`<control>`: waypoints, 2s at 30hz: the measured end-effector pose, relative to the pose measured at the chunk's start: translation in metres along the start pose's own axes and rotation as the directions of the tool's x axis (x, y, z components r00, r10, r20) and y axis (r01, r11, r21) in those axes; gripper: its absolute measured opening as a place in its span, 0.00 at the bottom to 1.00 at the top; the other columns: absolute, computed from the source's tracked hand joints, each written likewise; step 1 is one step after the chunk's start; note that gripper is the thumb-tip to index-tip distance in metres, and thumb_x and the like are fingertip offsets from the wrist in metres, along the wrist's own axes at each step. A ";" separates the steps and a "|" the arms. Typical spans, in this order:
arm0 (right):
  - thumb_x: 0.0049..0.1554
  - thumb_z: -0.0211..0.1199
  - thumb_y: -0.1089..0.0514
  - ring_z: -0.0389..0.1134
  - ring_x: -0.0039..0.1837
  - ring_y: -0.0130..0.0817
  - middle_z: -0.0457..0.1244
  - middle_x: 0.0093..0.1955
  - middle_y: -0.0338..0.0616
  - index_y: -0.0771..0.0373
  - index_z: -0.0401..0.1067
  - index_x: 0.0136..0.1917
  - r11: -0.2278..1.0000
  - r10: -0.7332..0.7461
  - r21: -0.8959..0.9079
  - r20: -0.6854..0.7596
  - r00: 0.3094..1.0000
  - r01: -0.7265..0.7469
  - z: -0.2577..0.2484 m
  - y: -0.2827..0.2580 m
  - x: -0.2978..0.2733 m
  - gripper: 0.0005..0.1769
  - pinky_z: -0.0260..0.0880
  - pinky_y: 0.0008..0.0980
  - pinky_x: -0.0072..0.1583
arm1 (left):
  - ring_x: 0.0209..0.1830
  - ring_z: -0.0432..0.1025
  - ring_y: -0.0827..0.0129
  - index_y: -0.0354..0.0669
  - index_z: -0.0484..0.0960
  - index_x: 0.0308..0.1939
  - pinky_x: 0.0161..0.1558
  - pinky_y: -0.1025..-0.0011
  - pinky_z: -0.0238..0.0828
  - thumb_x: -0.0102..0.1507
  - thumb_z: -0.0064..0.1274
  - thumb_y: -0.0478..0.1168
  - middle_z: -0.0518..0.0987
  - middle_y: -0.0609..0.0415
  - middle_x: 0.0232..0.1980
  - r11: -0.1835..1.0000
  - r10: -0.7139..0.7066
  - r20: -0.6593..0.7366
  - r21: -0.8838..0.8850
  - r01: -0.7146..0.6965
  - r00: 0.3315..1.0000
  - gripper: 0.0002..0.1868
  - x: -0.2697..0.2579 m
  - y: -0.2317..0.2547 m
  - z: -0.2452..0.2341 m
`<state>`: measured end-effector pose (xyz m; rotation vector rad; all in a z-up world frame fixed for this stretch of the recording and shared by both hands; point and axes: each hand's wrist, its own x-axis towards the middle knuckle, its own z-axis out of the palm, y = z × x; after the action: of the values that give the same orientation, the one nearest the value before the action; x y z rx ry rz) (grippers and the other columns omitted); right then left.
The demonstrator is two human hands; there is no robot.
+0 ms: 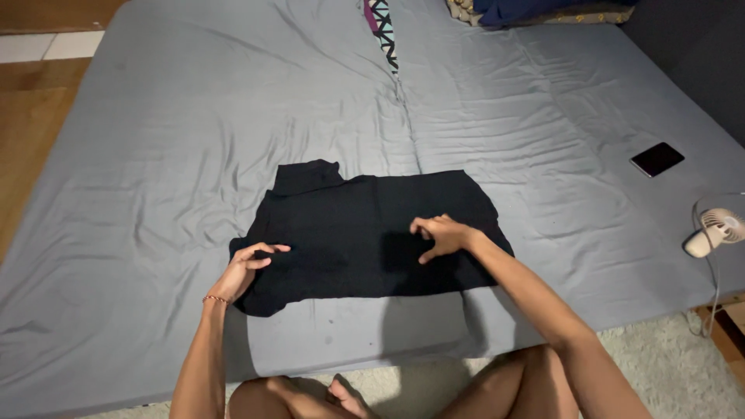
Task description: Folding various items of clothing including shirts and t-shirts while sitting on the floor.
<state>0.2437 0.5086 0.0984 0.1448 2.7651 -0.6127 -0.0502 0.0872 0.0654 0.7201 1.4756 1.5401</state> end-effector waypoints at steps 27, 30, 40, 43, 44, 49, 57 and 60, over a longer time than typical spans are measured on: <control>0.55 0.69 0.45 0.51 0.32 0.23 0.54 0.28 0.30 0.61 0.79 0.50 0.620 0.389 0.747 -0.028 0.921 -0.239 0.037 0.148 -0.143 0.18 0.53 0.29 0.36 | 0.44 0.73 0.69 0.37 0.79 0.56 0.51 0.69 0.72 0.51 0.76 0.43 0.78 0.51 0.43 0.769 -0.109 -0.408 0.543 0.337 0.906 0.33 0.011 -0.041 -0.037; 0.61 0.71 0.46 0.50 0.38 0.24 0.53 0.36 0.31 0.71 0.69 0.56 0.458 0.458 0.859 -0.009 0.889 -0.227 0.067 0.172 -0.146 0.26 0.53 0.29 0.40 | 0.32 0.72 0.68 0.39 0.78 0.54 0.38 0.67 0.75 0.53 0.70 0.44 0.80 0.55 0.37 0.788 -0.381 -0.428 0.314 0.530 0.819 0.28 -0.002 -0.031 -0.039; 0.42 0.83 0.49 0.68 0.55 0.32 0.67 0.51 0.44 0.70 0.67 0.66 0.668 0.544 0.623 -0.035 0.838 -0.408 0.042 0.128 -0.163 0.45 0.70 0.31 0.53 | 0.28 0.72 0.71 0.24 0.84 0.43 0.31 0.72 0.69 0.50 0.76 0.46 0.79 0.53 0.29 0.657 -0.378 -0.280 0.590 0.469 0.882 0.29 -0.020 -0.010 -0.031; 0.50 0.75 0.44 0.58 0.44 0.47 0.60 0.41 0.62 0.63 0.72 0.66 0.515 0.724 0.502 0.180 0.666 -0.695 0.029 0.099 -0.166 0.36 0.59 0.46 0.45 | 0.24 0.67 0.69 0.34 0.79 0.43 0.26 0.71 0.64 0.49 0.77 0.45 0.73 0.54 0.26 0.662 -0.390 -0.351 0.536 0.524 0.851 0.27 -0.017 -0.010 -0.023; 0.52 0.76 0.48 0.56 0.44 0.48 0.56 0.43 0.59 0.64 0.69 0.67 0.477 0.701 0.591 0.191 0.687 -0.651 0.034 0.101 -0.164 0.35 0.54 0.48 0.45 | 0.23 0.64 0.69 0.37 0.76 0.40 0.25 0.69 0.60 0.49 0.76 0.45 0.71 0.55 0.26 0.668 -0.411 -0.356 0.510 0.542 0.840 0.27 -0.016 -0.011 -0.022; 0.46 0.76 0.63 0.66 0.54 0.22 0.60 0.56 0.28 0.58 0.59 0.65 0.184 0.693 0.909 0.151 0.705 -0.375 0.073 0.128 -0.151 0.38 0.75 0.32 0.50 | 0.19 0.56 0.69 0.44 0.69 0.35 0.21 0.68 0.48 0.51 0.73 0.43 0.65 0.57 0.24 0.710 -0.464 -0.331 0.415 0.568 0.822 0.24 -0.006 -0.041 -0.033; 0.48 0.74 0.63 0.69 0.52 0.38 0.61 0.64 0.48 0.60 0.54 0.72 0.158 0.754 0.932 0.099 0.649 -0.326 0.072 0.109 -0.132 0.44 0.67 0.30 0.43 | 0.44 0.77 0.39 0.33 0.77 0.43 0.44 0.48 0.76 0.51 0.71 0.45 0.81 0.36 0.45 0.396 0.433 -0.411 0.886 0.241 0.802 0.26 -0.032 0.005 0.071; 0.47 0.76 0.66 0.69 0.52 0.29 0.58 0.62 0.46 0.62 0.57 0.67 0.159 0.775 0.971 -0.011 0.632 -0.179 0.083 0.119 -0.120 0.40 0.78 0.28 0.45 | 0.45 0.76 0.34 0.28 0.75 0.47 0.44 0.47 0.76 0.59 0.69 0.56 0.78 0.31 0.49 0.354 0.270 -0.547 0.822 0.446 0.792 0.33 -0.017 -0.019 0.084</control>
<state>0.3994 0.5766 0.0177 1.6891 1.9976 -2.1017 0.0338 0.1115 0.0605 0.7256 2.9666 0.6258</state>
